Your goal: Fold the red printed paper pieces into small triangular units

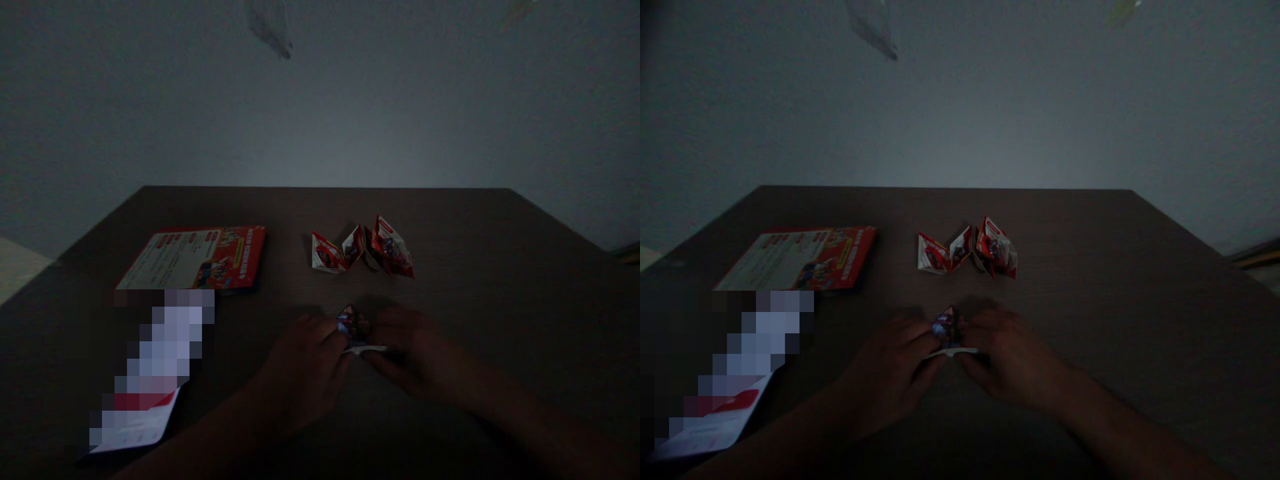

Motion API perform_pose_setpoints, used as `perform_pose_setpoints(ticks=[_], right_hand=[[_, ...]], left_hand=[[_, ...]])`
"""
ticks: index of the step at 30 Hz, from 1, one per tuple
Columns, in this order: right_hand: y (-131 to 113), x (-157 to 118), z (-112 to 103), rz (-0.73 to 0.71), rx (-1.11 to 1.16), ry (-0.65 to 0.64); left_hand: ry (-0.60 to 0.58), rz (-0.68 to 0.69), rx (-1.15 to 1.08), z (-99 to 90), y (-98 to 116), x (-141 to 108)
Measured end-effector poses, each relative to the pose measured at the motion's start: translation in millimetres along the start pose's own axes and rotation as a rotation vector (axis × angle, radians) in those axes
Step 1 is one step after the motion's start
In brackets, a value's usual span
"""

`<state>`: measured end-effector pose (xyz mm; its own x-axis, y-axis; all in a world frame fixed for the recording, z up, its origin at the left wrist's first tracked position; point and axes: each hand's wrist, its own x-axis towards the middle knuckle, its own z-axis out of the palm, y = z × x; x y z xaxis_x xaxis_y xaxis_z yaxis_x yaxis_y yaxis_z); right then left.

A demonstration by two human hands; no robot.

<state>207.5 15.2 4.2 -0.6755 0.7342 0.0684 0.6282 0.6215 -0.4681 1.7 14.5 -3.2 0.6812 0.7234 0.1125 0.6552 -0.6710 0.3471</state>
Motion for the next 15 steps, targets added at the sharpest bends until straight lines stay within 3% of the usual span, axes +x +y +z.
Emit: perform_pose_setpoints(ticks=[15], right_hand=[[-7.7, 5.3, 9.0, 0.195, -0.018, 0.07]], left_hand=[[-0.039, -0.173, -0.03, -4.2, 9.5, 2.4]])
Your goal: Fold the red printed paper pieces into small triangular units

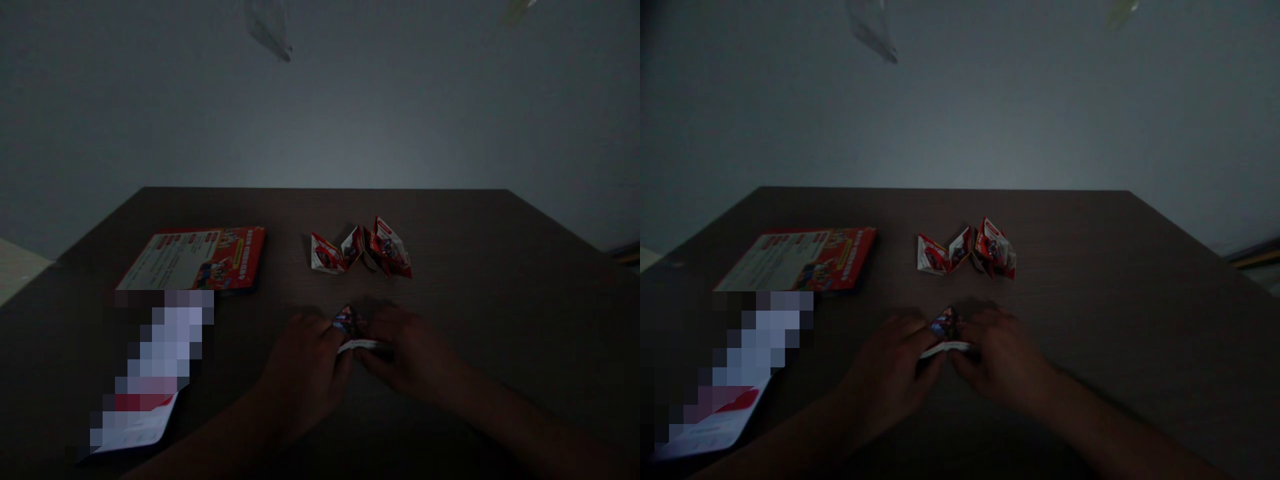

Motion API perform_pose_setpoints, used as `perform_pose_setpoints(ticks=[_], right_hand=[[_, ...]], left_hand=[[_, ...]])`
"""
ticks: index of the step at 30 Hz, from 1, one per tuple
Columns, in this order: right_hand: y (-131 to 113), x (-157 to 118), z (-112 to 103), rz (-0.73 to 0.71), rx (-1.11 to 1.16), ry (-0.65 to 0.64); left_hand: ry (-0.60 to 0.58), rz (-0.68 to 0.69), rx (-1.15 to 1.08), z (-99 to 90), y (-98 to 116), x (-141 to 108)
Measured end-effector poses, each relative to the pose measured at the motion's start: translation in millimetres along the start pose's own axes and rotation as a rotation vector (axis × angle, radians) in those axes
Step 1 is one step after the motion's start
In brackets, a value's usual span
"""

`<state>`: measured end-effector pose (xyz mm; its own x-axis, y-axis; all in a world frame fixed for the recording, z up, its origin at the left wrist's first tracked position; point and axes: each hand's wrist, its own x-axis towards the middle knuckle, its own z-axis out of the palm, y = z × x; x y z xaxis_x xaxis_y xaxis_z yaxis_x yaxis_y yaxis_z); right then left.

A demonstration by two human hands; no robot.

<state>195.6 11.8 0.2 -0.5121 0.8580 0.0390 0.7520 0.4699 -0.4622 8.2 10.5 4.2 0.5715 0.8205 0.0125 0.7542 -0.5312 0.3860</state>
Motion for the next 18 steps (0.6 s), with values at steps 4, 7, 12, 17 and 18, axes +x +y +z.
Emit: perform_pose_setpoints(ticks=[4, 7, 12, 17, 18], right_hand=[[-3.1, -0.5, -0.6, 0.054, 0.0, 0.017], [-4.3, -0.8, -1.7, 0.078, 0.004, 0.025], [-4.2, -0.9, -4.2, 0.115, 0.0, 0.014], [-5.5, -2.2, -8.0, 0.176, -0.03, -0.028], [-5.6, -2.2, -8.6, 0.183, -0.035, -0.034]], left_hand=[[0.032, -0.026, 0.027, -2.4, 0.9, -0.1], [0.04, -0.039, 0.038, -3.6, -0.2, 0.0], [0.027, -0.052, 0.06, -6.4, -3.2, 0.7], [-0.023, -0.072, 0.089, -12.6, -5.0, 2.4], [-0.038, -0.079, 0.092, -13.8, -5.5, 2.9]])
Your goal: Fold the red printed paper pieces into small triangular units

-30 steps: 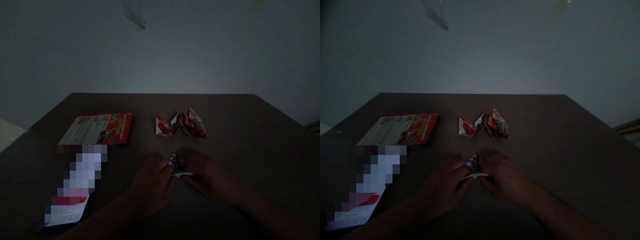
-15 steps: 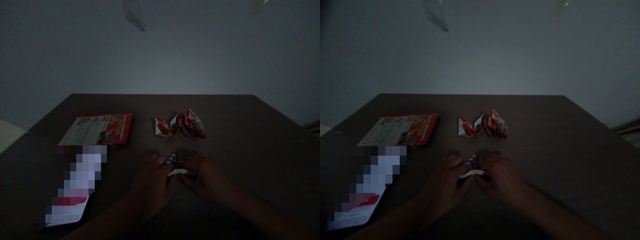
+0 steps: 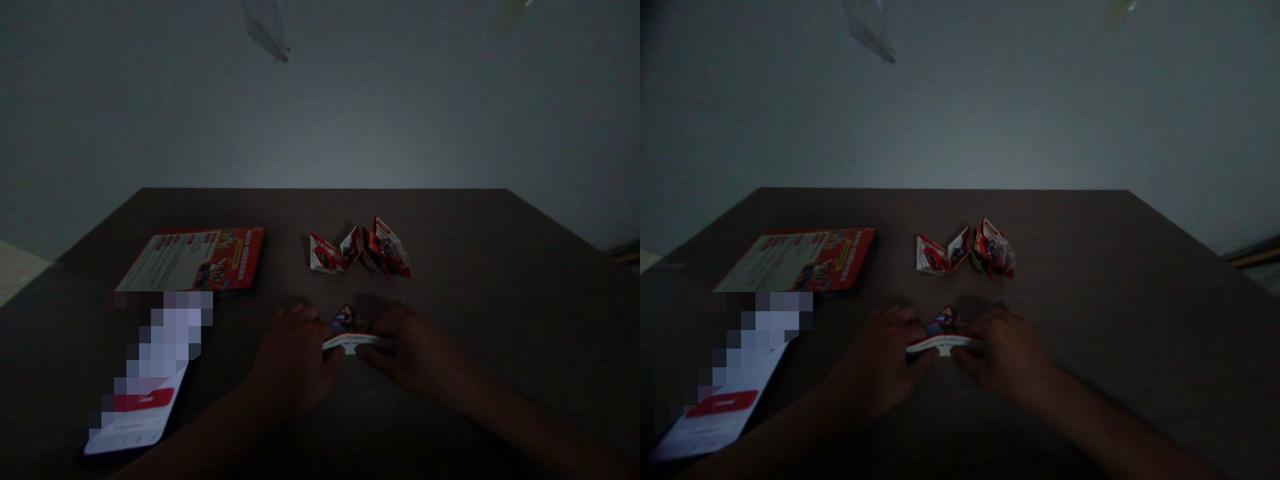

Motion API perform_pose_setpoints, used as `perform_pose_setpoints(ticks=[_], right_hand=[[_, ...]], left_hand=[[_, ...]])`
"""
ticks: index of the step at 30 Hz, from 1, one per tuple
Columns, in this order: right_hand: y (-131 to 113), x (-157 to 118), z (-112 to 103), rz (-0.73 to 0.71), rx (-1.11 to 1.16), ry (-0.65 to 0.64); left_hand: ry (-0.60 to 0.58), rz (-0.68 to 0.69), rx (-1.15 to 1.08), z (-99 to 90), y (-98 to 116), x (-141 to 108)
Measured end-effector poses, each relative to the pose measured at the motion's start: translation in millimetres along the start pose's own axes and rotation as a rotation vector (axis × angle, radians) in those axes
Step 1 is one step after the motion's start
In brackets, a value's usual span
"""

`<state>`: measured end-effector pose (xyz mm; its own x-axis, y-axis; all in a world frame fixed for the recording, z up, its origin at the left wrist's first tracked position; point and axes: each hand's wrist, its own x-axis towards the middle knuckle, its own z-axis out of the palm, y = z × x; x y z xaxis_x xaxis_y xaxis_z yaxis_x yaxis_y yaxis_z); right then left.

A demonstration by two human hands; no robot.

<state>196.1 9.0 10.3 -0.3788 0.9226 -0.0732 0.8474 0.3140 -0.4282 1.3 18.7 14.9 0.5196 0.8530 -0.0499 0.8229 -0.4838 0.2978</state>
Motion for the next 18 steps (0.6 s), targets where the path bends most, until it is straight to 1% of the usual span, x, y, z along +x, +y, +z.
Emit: perform_pose_setpoints(ticks=[3, 8, 13, 18], right_hand=[[1.0, 0.4, -1.1, 0.023, -0.013, -0.004], [3.9, 0.1, -2.6, 0.072, -0.038, -0.012], [6.1, -2.0, -5.4, 0.088, -0.045, -0.034], [9.0, -2.7, -9.9, 0.143, -0.051, -0.061]], left_hand=[[-0.047, -0.014, 0.005, -2.2, -2.6, 1.4], [-0.07, -0.035, 0.0, -3.4, -11.2, 2.1], [-0.149, -0.037, 0.019, -10.4, -17.2, 4.0], [-0.169, -0.054, 0.03, -16.9, -18.8, 6.4]])
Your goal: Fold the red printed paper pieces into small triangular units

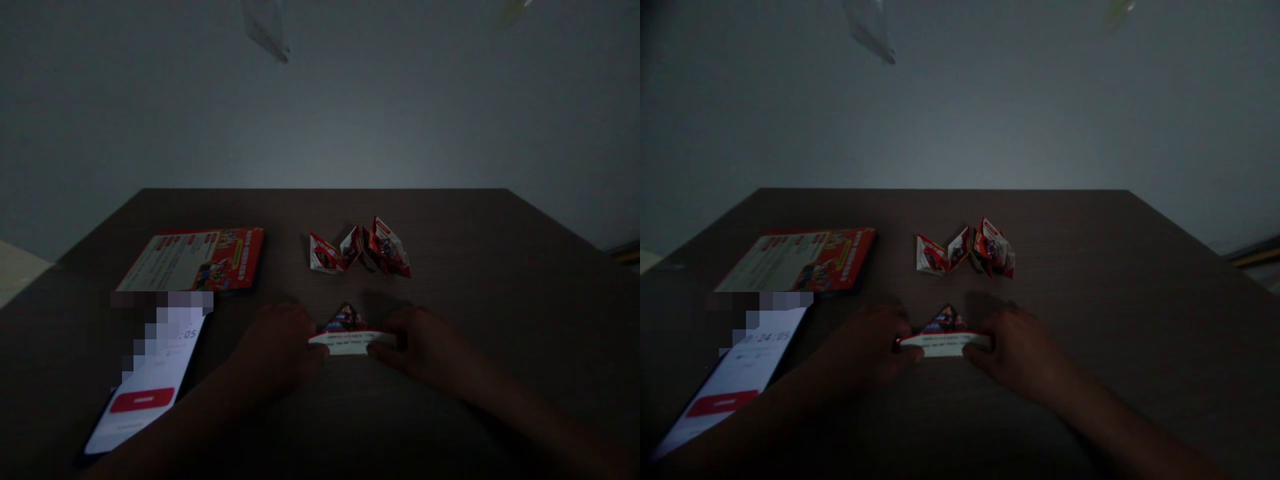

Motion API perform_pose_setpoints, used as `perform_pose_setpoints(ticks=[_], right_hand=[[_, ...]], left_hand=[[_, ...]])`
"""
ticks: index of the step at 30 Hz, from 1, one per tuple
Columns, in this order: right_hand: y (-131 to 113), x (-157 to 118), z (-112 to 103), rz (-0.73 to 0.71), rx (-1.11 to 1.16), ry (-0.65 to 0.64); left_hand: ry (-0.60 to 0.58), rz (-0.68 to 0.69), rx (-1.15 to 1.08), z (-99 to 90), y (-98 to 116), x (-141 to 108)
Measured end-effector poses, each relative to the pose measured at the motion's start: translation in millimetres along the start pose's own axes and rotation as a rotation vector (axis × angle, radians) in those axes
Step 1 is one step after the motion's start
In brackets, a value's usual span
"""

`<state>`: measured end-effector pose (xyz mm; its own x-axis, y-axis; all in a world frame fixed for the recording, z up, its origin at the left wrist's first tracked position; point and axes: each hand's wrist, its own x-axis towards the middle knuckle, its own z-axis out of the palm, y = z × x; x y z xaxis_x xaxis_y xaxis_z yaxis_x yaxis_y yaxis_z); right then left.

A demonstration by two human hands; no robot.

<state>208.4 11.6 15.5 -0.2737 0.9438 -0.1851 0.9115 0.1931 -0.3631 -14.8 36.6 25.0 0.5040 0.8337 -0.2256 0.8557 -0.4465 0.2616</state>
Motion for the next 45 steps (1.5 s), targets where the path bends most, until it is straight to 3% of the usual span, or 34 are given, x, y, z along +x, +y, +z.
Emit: perform_pose_setpoints(ticks=[15, 23, 27, 30, 33, 38, 45], right_hand=[[14.1, -1.8, -10.6, 0.06, 0.089, -0.13], [19.3, -0.5, -9.7, 0.063, 0.122, -0.137], [22.9, 2.8, -8.9, 0.0, 0.151, -0.081], [24.4, 5.8, -6.6, -0.134, 0.159, 0.015], [24.9, 6.9, -2.1, -0.271, 0.172, 0.089], [24.8, 6.0, 7.0, -0.344, 0.076, 0.177], [21.9, 9.0, 11.4, -0.394, 0.019, 0.132]], left_hand=[[-0.109, -0.114, -0.027, -9.8, -5.4, -0.7], [-0.105, -0.07, -0.087, -4.5, -14.3, -2.1], [-0.085, 0.002, -0.109, -4.6, -12.1, -2.2], [-0.065, 0.085, -0.09, -1.5, -8.1, -1.2], [0.036, 0.162, -0.051, 5.1, -3.4, -1.3], [0.143, 0.242, 0.117, 16.1, 1.7, -1.4], [0.148, 0.276, 0.175, 20.4, 0.0, 0.9]])
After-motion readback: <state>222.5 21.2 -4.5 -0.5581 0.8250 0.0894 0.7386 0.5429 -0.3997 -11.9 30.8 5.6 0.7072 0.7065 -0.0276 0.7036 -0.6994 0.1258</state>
